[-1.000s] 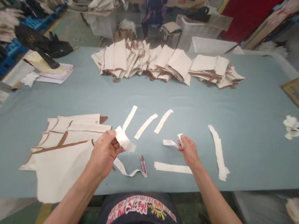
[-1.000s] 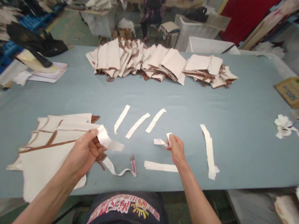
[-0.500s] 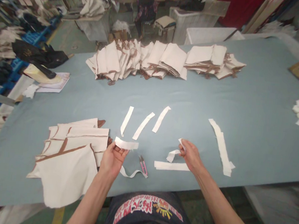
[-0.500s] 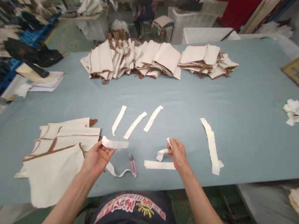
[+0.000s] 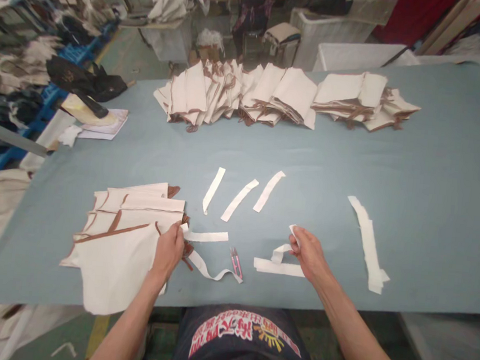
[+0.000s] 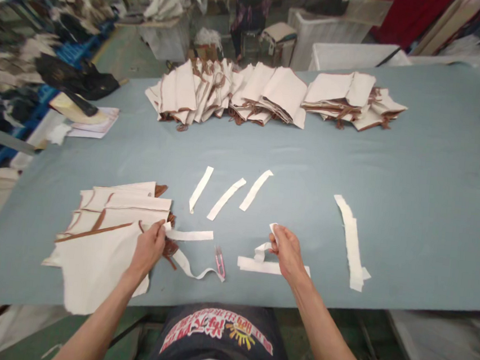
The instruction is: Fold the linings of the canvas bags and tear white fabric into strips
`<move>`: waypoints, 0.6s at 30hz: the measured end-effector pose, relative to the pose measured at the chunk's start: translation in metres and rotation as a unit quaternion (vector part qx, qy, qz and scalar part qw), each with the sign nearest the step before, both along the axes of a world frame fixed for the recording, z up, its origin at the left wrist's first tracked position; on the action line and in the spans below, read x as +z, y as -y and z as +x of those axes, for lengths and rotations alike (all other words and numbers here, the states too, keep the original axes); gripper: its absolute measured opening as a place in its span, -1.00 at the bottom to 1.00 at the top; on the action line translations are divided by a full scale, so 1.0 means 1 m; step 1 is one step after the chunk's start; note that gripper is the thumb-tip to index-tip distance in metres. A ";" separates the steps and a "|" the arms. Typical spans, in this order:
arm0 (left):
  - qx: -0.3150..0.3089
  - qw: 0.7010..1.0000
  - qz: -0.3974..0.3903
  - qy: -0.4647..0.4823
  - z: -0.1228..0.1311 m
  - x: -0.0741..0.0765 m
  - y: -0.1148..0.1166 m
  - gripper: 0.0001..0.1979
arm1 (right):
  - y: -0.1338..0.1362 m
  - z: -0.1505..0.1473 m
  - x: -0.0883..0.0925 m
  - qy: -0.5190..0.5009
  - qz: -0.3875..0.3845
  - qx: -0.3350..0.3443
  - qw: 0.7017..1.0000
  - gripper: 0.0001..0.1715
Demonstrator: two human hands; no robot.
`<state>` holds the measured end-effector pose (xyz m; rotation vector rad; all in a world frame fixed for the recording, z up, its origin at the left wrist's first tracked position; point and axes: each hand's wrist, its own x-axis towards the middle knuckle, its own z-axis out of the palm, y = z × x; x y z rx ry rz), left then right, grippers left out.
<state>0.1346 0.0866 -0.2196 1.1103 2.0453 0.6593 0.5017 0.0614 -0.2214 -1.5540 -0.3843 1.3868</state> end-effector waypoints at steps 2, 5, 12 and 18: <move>-0.033 0.999 -0.007 -0.037 -0.012 0.011 -0.007 -0.63 | 0.000 -0.005 0.007 -0.005 0.001 0.010 1.000 -0.40; -0.056 0.995 -0.023 -0.076 -0.030 0.023 -0.016 -0.51 | 0.000 -0.012 0.020 -0.014 0.007 0.023 1.000 -0.39; -0.031 0.997 -0.068 -0.035 -0.059 0.025 -0.034 -0.68 | 0.001 -0.027 0.043 -0.036 0.017 0.044 0.998 -0.36; 0.082 0.992 -0.022 0.089 -0.065 0.005 -0.042 -0.67 | 0.004 -0.037 0.050 -0.040 0.017 0.062 0.997 -0.39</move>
